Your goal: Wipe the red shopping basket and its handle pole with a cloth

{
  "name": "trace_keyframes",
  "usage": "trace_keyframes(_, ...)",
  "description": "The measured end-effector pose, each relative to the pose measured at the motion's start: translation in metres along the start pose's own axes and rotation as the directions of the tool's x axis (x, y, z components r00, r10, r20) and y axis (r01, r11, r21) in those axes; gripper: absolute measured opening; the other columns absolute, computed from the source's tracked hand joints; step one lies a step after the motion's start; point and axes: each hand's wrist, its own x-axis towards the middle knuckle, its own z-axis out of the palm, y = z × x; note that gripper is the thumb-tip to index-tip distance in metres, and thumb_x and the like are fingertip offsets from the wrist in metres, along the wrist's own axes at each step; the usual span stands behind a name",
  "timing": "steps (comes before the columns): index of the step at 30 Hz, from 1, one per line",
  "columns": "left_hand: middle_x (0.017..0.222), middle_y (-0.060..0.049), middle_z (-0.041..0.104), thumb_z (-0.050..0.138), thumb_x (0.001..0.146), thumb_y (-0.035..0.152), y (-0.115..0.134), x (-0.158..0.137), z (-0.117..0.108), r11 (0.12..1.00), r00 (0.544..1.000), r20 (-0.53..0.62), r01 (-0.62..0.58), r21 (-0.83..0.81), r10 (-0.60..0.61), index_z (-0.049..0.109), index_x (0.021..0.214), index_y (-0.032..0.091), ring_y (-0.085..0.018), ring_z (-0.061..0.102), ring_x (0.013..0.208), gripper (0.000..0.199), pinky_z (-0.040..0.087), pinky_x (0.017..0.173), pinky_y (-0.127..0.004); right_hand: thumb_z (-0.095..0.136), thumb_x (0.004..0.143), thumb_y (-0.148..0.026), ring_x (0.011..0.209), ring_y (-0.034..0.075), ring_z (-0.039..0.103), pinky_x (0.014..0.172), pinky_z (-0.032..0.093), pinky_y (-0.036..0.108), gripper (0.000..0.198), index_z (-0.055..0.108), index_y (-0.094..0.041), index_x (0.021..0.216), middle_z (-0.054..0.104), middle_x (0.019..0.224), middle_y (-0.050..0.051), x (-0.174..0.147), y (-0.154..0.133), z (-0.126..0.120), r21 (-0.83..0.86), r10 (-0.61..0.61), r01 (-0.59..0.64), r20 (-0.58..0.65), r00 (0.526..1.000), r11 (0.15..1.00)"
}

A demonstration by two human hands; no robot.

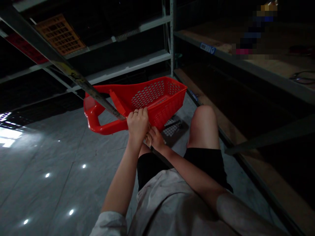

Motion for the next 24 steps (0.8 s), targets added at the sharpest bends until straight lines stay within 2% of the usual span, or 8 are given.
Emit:
trace_keyframes(5, 0.095, -0.014, 0.075, 0.035, 0.104, 0.026, -0.01, -0.007, 0.001, 0.996, 1.0, -0.023, 0.011, -0.087, -0.013, 0.071, 0.119, 0.018, -0.027, 0.067, 0.087, 0.04, 0.045, 0.076, -0.041, 0.059, 0.081, -0.02, 0.093, 0.02, 0.061, 0.089, 0.053, 0.035, 0.017, 0.065, -0.019, 0.097, 0.064, 0.097, 0.005, 0.02, 0.047, -0.052, -0.114, 0.125, -0.14, -0.126, 0.984, 0.984)
trace_keyframes(9, 0.095, -0.012, 0.076, 0.039, 0.105, 0.03, -0.013, -0.01, 0.002, 0.996, 0.999, -0.037, -0.009, -0.086, 0.006, 0.072, 0.117, 0.02, -0.024, 0.067, 0.084, 0.036, 0.043, 0.072, -0.039, 0.049, 0.077, -0.012, 0.101, 0.022, 0.056, 0.095, 0.047, 0.041, 0.03, 0.056, -0.017, 0.105, 0.058, 0.107, 0.011, 0.056, 0.087, -0.104, -0.157, 0.272, -0.371, -0.438, 0.857, 0.915)
trace_keyframes(12, 0.094, -0.01, 0.077, 0.041, 0.104, 0.032, -0.013, -0.009, 0.004, 0.999, 0.996, -0.078, -0.043, -0.031, 0.041, 0.073, 0.114, 0.021, -0.022, 0.068, 0.081, 0.036, 0.042, 0.071, -0.038, 0.048, 0.075, -0.012, 0.102, 0.022, 0.054, 0.097, 0.045, 0.04, 0.03, 0.052, -0.019, 0.104, 0.056, 0.108, 0.011, 0.065, 0.086, -0.104, -0.141, 0.303, -0.433, -0.525, 0.795, 0.89)
trace_keyframes(14, 0.094, -0.009, 0.078, 0.042, 0.104, 0.033, -0.013, -0.007, 0.007, 0.998, 0.993, -0.109, -0.054, -0.013, 0.053, 0.074, 0.114, 0.022, -0.022, 0.068, 0.081, 0.035, 0.043, 0.07, -0.037, 0.048, 0.076, -0.012, 0.101, 0.023, 0.055, 0.096, 0.047, 0.04, 0.025, 0.05, -0.021, 0.099, 0.056, 0.105, 0.009, 0.054, 0.069, -0.082, -0.127, 0.277, -0.376, -0.473, 0.837, 0.918)
trace_keyframes(16, 0.094, -0.009, 0.078, 0.043, 0.103, 0.033, -0.013, -0.004, 0.011, 0.998, 0.991, -0.125, -0.057, -0.012, 0.055, 0.074, 0.114, 0.023, -0.022, 0.068, 0.081, 0.035, 0.043, 0.071, -0.037, 0.05, 0.077, -0.012, 0.099, 0.024, 0.057, 0.094, 0.05, 0.041, 0.023, 0.051, -0.023, 0.097, 0.058, 0.103, 0.008, 0.033, 0.044, -0.051, -0.116, 0.2, -0.249, -0.324, 0.925, 0.962)
trace_keyframes(19, 0.096, -0.011, 0.078, 0.042, 0.103, 0.033, -0.016, 0.0, 0.016, 0.998, 0.993, -0.108, -0.056, -0.022, 0.053, 0.073, 0.118, 0.022, -0.022, 0.069, 0.082, 0.035, 0.044, 0.072, -0.037, 0.055, 0.077, -0.013, 0.101, 0.027, 0.061, 0.093, 0.055, 0.043, 0.029, 0.054, -0.027, 0.102, 0.062, 0.104, 0.006, 0.006, 0.01, -0.019, -0.109, 0.113, -0.135, -0.183, 0.976, 0.985)
trace_keyframes(21, 0.098, -0.011, 0.078, 0.043, 0.103, 0.034, -0.02, 0.001, 0.018, 0.998, 0.995, -0.089, -0.049, -0.049, 0.045, 0.072, 0.119, 0.023, -0.023, 0.07, 0.084, 0.036, 0.044, 0.072, -0.038, 0.057, 0.079, -0.014, 0.103, 0.026, 0.063, 0.094, 0.056, 0.043, 0.031, 0.056, -0.03, 0.105, 0.063, 0.107, 0.004, 0.006, -0.005, -0.021, -0.095, 0.054, -0.065, -0.115, 0.992, 0.993)
trace_keyframes(24, 0.1, -0.01, 0.079, 0.046, 0.102, 0.038, -0.026, 0.001, 0.02, 0.994, 0.997, -0.078, -0.026, -0.103, 0.018, 0.073, 0.117, 0.023, -0.023, 0.071, 0.086, 0.034, 0.043, 0.073, -0.038, 0.058, 0.085, -0.017, 0.109, 0.024, 0.062, 0.098, 0.054, 0.04, 0.031, 0.058, -0.028, 0.114, 0.062, 0.116, 0.006, 0.039, -0.016, -0.053, -0.077, -0.024, 0.018, -0.083, 0.996, 0.997)
